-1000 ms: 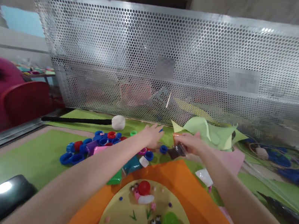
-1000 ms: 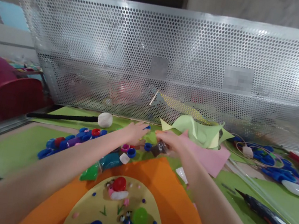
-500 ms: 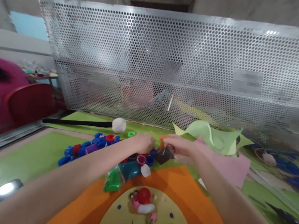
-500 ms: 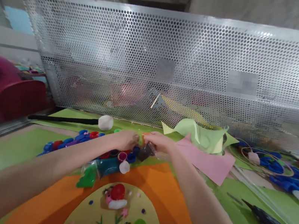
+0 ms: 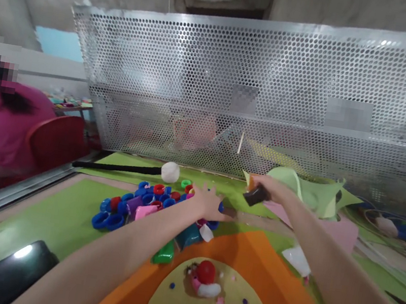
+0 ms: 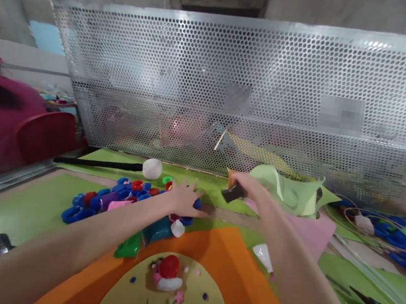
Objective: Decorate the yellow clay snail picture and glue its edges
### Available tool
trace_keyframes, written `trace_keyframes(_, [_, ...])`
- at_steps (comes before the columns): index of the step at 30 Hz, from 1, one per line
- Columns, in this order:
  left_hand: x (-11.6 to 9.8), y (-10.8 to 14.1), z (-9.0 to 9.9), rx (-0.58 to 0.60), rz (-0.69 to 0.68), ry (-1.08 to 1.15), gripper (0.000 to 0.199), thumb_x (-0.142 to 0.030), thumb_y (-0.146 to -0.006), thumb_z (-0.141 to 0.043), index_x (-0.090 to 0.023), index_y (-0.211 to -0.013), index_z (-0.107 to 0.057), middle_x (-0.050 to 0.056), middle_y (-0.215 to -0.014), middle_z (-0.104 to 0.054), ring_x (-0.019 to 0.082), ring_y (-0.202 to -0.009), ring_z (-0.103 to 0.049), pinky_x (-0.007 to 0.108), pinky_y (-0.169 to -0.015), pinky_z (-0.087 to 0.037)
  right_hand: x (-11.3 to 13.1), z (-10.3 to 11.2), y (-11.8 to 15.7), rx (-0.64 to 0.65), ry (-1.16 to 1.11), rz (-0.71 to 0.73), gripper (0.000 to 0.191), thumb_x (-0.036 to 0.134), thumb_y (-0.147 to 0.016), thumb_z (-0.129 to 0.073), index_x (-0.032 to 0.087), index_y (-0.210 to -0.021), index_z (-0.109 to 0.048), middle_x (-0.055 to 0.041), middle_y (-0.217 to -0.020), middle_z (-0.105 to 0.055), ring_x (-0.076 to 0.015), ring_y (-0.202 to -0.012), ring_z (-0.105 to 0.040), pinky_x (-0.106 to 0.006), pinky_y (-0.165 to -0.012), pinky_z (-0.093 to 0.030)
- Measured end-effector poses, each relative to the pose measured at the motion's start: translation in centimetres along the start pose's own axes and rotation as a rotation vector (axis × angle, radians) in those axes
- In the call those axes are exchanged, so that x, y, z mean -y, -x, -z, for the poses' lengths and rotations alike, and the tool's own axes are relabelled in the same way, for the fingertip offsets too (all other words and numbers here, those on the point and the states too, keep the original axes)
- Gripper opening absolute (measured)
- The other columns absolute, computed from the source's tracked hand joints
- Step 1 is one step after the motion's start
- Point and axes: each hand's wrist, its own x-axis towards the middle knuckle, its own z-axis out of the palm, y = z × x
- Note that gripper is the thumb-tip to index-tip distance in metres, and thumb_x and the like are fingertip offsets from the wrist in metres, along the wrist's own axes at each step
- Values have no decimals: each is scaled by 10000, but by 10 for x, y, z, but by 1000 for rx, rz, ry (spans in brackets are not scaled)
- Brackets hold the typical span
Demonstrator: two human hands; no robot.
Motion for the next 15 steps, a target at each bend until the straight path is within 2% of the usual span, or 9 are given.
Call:
trace_keyframes(3, [3, 1, -2, -12, 56, -4, 466, -427, -872, -483, -180, -1259, -400, 115, -1252, -441, 274, -1097, -474, 515, -907, -392, -2, 22, 5, 50, 47, -13, 232, 304, -913, -505, 114, -1042, -539, -50, -951, -568, -146, -756, -581, -288, -634, -507])
trace_keyframes(5, [8, 6, -1, -19, 58, -8, 427, -433, -877, -471, -167, -1210, -445, 106, -1182, -492, 249, -1037, -513, 479, -867, -430, -4, 30, 13, 141, 111, -31, 218, 311, -919, -494, 117, -1000, -554, -42, -908, -578, -134, -723, -580, -279, -622, -504])
trace_keyframes(9, [17, 24, 0, -26, 36, -43, 339, -396, -873, -495, -144, -1098, -517, 86, -1077, -543, 221, -973, -540, 433, -823, -457, -10, 23, 37, 305, 281, 50, 183, 291, -903, -520, 114, -906, -565, -24, -841, -575, -125, -698, -569, -277, -623, -491])
trace_keyframes(13, [21, 42, -2, -28, 22, -85, 280, -370, -855, -531, -133, -1001, -559, 72, -1018, -567, 214, -960, -543, 428, -826, -451, -15, 13, 63, 307, 466, 188, 176, 282, -872, -562, 122, -798, -557, 9, -737, -541, -106, -624, -523, -250, -585, -454])
trace_keyframes(15, [22, 49, -1, -48, 24, -90, 318, -393, -843, -542, -136, -1031, -555, 82, -1053, -560, 236, -1012, -523, 463, -865, -426, -18, 15, 68, 275, 512, 240, 188, 291, -870, -567, 124, -785, -562, 16, -709, -541, -97, -586, -513, -239, -561, -449])
